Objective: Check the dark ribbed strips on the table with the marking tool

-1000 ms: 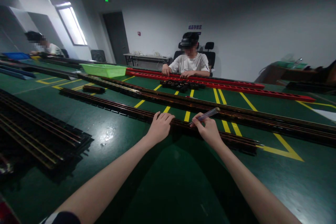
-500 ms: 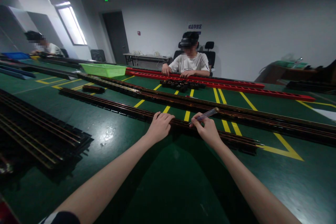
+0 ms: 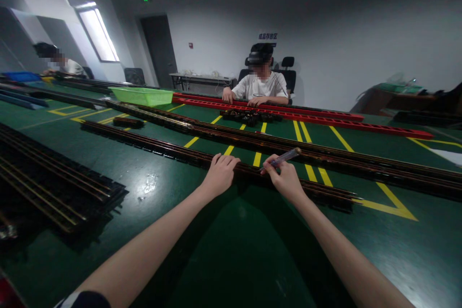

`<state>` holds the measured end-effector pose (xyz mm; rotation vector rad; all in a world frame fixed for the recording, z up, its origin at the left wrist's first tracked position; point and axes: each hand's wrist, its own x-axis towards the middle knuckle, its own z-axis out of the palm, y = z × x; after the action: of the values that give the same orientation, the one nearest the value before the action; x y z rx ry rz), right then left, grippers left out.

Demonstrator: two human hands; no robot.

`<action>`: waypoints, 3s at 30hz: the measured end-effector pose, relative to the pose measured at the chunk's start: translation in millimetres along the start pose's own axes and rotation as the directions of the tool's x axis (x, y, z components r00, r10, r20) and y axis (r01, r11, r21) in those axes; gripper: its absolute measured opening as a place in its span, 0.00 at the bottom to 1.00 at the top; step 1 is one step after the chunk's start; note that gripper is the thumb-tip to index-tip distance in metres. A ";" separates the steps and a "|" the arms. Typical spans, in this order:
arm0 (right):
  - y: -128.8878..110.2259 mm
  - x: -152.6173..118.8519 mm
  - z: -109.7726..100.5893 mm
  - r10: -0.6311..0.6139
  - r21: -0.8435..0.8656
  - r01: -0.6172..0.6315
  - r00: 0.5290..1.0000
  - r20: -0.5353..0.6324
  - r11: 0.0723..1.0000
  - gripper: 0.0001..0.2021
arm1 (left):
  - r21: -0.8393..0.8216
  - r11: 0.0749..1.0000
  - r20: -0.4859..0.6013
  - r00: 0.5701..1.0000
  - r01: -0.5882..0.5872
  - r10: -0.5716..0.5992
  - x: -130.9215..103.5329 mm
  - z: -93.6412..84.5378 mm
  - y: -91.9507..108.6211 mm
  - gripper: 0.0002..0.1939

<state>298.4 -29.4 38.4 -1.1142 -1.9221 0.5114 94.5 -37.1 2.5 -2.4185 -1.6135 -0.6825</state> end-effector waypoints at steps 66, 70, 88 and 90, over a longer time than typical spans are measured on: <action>4.1 1.9 -5.2 -0.009 0.072 0.011 1.000 -0.026 0.997 0.10 | 0.030 0.998 0.009 0.998 -0.058 0.058 3.3 -2.1 1.5 0.17; 2.8 1.6 -5.2 -0.002 0.055 0.003 1.000 -0.024 0.998 0.10 | 0.036 0.998 0.014 0.999 -0.052 0.051 2.9 -2.1 2.0 0.17; 0.7 2.1 -3.2 -0.022 0.013 0.022 1.000 -0.014 1.000 0.10 | 0.048 0.999 -0.001 1.000 -0.017 0.017 1.4 -0.8 2.6 0.15; 0.6 2.1 -3.2 -0.027 0.014 0.027 0.999 -0.019 1.000 0.10 | 0.048 0.999 -0.005 1.000 -0.005 0.005 1.4 -0.3 2.1 0.15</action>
<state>300.8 -27.5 40.8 -1.0785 -1.9120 0.4979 96.8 -36.9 3.6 -2.3848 -1.6027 -0.6411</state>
